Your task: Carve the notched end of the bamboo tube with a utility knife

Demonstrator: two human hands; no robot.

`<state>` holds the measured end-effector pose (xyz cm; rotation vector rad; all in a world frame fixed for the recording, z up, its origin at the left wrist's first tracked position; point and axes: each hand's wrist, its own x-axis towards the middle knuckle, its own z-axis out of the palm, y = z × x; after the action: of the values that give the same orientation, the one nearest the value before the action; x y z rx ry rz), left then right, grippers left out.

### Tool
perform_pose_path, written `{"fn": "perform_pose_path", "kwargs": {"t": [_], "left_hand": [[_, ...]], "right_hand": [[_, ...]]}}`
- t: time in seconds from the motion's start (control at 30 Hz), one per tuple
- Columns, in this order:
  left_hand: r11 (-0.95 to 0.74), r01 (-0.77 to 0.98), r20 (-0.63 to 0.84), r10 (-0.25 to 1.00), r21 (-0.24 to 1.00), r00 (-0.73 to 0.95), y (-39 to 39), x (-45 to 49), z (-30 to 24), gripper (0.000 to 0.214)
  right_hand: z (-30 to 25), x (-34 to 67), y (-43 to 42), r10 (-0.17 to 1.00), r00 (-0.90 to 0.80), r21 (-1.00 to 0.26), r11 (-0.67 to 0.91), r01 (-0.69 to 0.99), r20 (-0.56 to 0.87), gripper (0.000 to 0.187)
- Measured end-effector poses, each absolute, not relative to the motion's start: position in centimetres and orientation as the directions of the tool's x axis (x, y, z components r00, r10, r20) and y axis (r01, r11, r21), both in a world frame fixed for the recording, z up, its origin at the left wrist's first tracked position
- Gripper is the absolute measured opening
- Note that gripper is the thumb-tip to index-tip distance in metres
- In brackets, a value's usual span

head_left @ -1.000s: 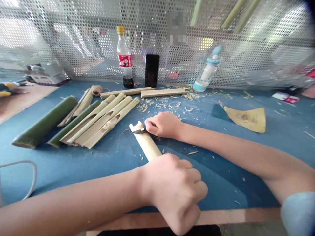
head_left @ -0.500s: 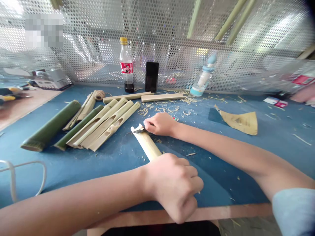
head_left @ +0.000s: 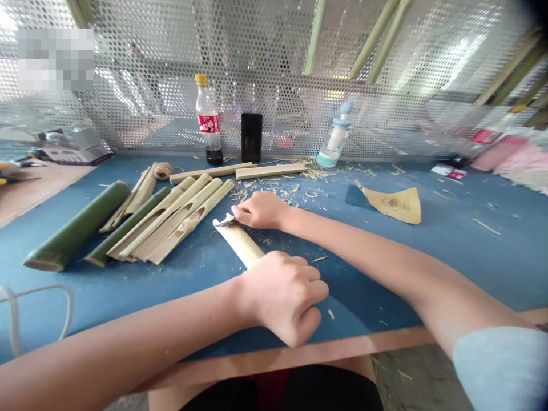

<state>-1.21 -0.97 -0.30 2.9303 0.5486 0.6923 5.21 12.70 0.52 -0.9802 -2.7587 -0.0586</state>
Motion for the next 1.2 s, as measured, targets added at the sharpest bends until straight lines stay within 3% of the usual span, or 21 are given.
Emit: {"fn": "perform_pose_path", "kwargs": {"t": [0.37,0.43,0.5,0.53,0.67,0.73,0.83,0.9,1.2], "left_hand": [[-0.948,0.301,0.419,0.318,0.108,0.85,-1.4,-1.1,0.0,0.01],[-0.981,0.164,0.426,0.194,0.106,0.884,-3.4,0.2,-0.5,0.01],[-0.986,-0.162,0.549,-0.11,0.048,0.829,-5.6,1.4,-1.0,0.01],[-0.969,-0.244,0.533,-0.192,0.028,0.824,-6.5,1.8,-1.2,0.011],[-0.993,0.006,0.471,0.061,0.117,0.88,-6.5,1.4,-1.2,0.015],[-0.99,0.058,0.459,0.11,0.127,0.882,-5.4,0.7,-1.0,0.016],[-0.99,0.082,0.482,0.128,0.115,0.867,-4.3,0.3,-1.1,0.017],[-0.993,0.068,0.517,0.11,0.1,0.849,-4.2,0.3,-1.3,0.017],[-0.994,0.034,0.553,0.088,0.106,0.828,-4.3,0.2,-1.4,0.021]], "right_hand": [[0.7,5.1,13.5,0.687,-0.699,-0.009,0.715,0.699,0.198,0.055],[1.1,4.4,14.5,0.737,-0.651,-0.005,0.663,0.749,0.183,0.045],[1.5,3.4,15.4,0.773,-0.609,0.002,0.619,0.786,0.176,0.035],[1.6,3.1,15.7,0.78,-0.601,0.009,0.609,0.793,0.173,0.034],[2.4,4.1,16.2,0.782,-0.602,0.064,0.601,0.797,0.162,0.04],[3.5,6.4,16.6,0.805,-0.573,0.097,0.565,0.82,0.157,0.049],[5.0,10.8,17.6,0.858,-0.493,0.124,0.478,0.87,0.146,0.034],[5.1,13.5,18.1,0.885,-0.446,0.121,0.432,0.894,0.133,0.034],[-1.3,20.2,17.7,0.935,-0.302,0.016,0.305,0.952,0.188,0.034]]}}
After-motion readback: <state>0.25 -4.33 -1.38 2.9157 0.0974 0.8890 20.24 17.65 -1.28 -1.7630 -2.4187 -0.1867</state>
